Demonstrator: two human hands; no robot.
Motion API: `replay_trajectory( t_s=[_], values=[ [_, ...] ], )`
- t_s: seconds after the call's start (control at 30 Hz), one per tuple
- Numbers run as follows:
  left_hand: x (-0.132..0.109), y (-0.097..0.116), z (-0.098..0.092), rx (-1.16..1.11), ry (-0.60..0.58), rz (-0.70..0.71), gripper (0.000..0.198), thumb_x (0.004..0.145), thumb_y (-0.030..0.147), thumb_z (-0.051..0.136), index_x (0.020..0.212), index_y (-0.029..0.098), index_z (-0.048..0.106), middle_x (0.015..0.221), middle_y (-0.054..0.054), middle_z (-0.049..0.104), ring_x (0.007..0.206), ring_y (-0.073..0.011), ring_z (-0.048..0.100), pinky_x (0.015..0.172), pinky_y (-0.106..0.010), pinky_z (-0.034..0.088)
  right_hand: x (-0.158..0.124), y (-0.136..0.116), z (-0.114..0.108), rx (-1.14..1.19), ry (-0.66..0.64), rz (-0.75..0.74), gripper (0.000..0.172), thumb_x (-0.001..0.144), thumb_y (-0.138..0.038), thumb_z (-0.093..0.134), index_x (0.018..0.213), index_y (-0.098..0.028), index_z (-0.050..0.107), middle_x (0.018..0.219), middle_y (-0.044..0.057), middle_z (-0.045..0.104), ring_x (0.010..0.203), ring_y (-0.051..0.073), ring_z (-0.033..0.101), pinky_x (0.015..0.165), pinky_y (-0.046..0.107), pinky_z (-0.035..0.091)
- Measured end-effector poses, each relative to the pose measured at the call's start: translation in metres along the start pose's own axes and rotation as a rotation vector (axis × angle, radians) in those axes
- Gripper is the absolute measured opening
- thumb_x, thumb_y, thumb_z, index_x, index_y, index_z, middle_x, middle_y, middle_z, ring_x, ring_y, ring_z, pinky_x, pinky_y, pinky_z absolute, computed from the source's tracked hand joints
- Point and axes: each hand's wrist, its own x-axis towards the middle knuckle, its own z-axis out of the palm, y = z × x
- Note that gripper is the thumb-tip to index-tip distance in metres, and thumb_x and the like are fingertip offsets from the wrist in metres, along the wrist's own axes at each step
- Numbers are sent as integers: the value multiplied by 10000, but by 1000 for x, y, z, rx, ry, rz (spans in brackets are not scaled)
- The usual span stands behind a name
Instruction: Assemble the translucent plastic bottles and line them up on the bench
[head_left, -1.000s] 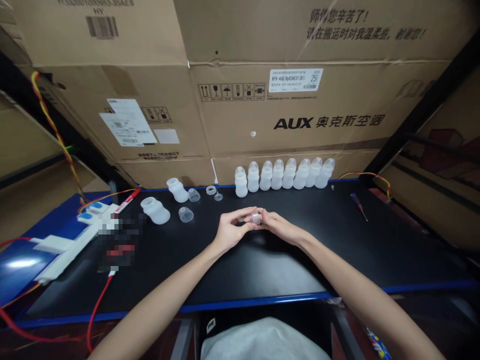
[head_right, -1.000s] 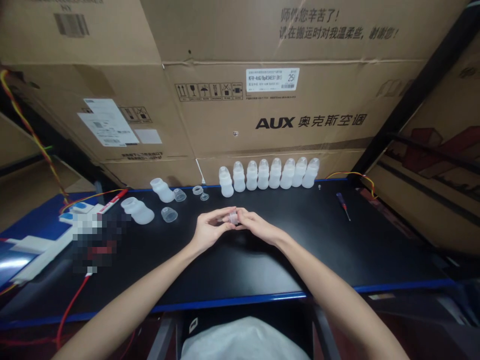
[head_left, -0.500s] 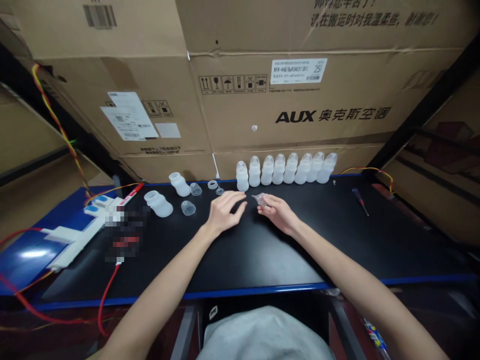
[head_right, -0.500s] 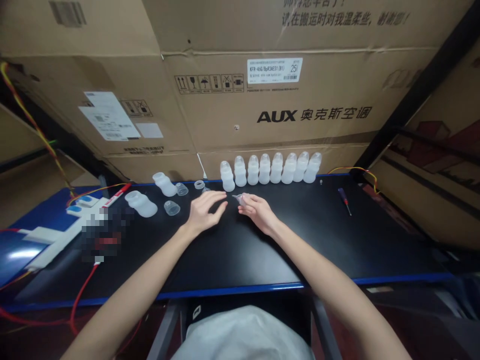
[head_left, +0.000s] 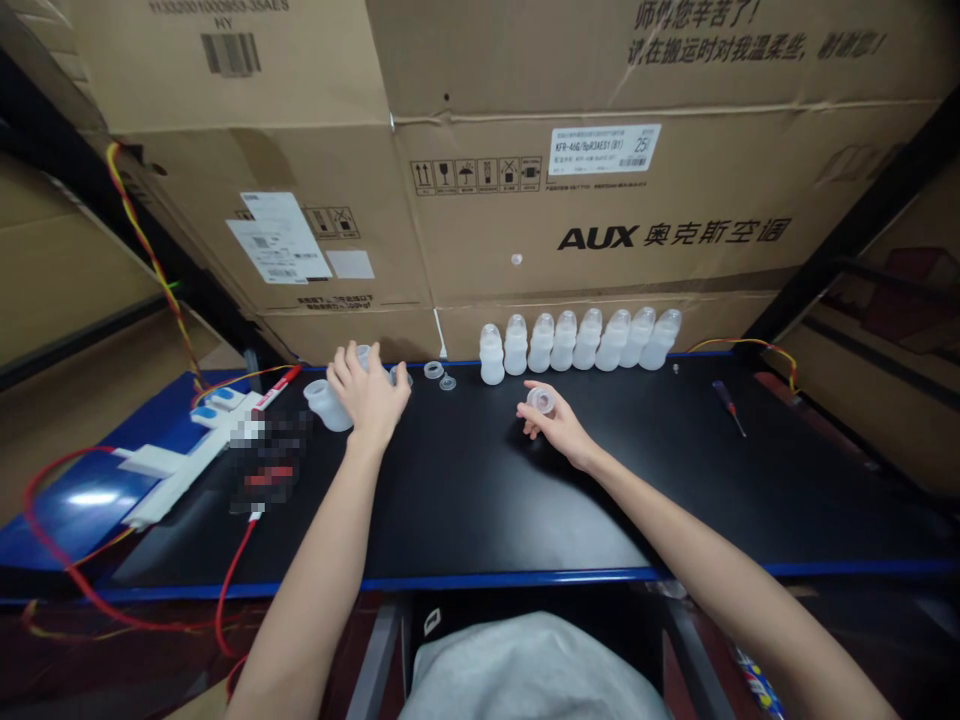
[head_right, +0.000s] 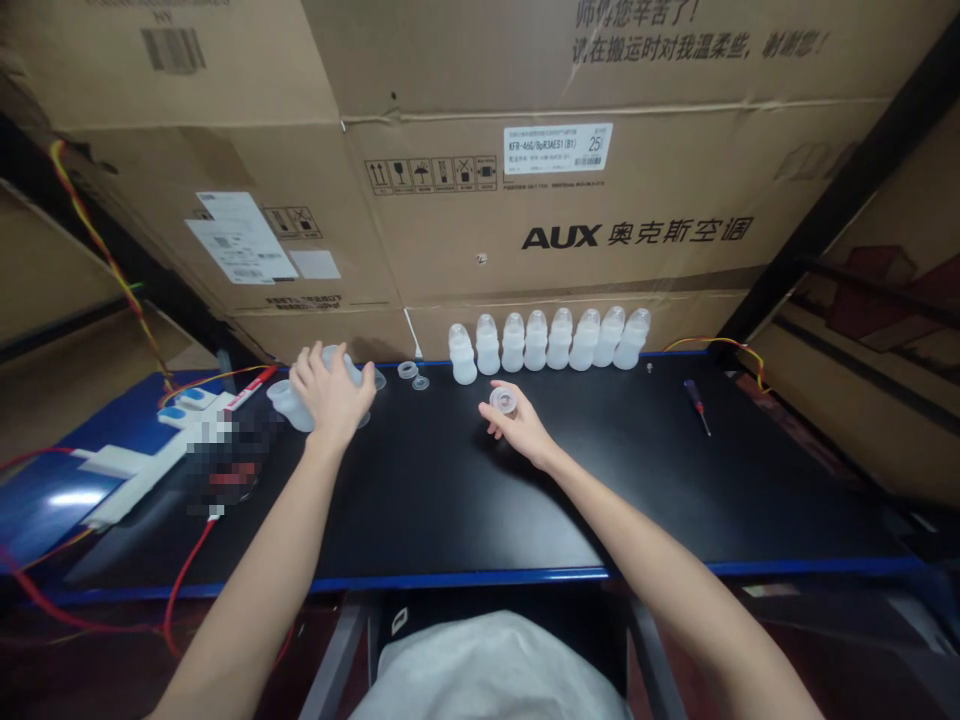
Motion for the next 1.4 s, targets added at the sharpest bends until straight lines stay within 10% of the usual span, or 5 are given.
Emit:
replay_trajectory(
  t_s=[0.2,0.43,0.77,1.07,1.4],
  values=[
    [-1,-1,2,84,-112,-36,628,982,455,595,1486,83,565,1599,-275,506,1474,-490,425,1220,-660,307,-5,6,1,-144,-69,-98,991,957,-580,740,1715,-298,168,1024,18,697,688,151,660,615,297,587],
    [7,-8,-6,-43,-141,-126,221,951,239,600,1117,161,724,1192,-174,667,1153,-381,610,1012,-506,489,-9,2,-3,-452,-277,-155,695,921,-566,783,1490,-213,600,1012,25,683,780,159,605,778,337,572],
    [-2,21,-16,-424,272,244,161,925,214,679,1084,197,698,1083,-128,731,1129,-306,661,1070,-495,502,-16,3,3,-818,-326,-392,728,984,-501,732,1609,-228,479,1274,123,697,1146,295,654,1070,487,510],
    [-46,77,-21,-733,-211,362,273,948,312,625,1184,198,703,1112,-108,766,1047,-260,723,1005,-450,595,-15,10,5,-1141,-250,-400,955,968,-783,595,1653,-134,444,1687,258,399,1602,474,287,1291,658,259],
    [-52,75,-18,-860,-242,442,241,922,259,672,1155,239,728,1103,-95,748,1042,-272,724,970,-446,607,-14,-1,-12,-1254,-341,-272,1218,863,-897,629,1696,-57,340,1754,285,281,1672,481,101,1350,655,120]
  ],
)
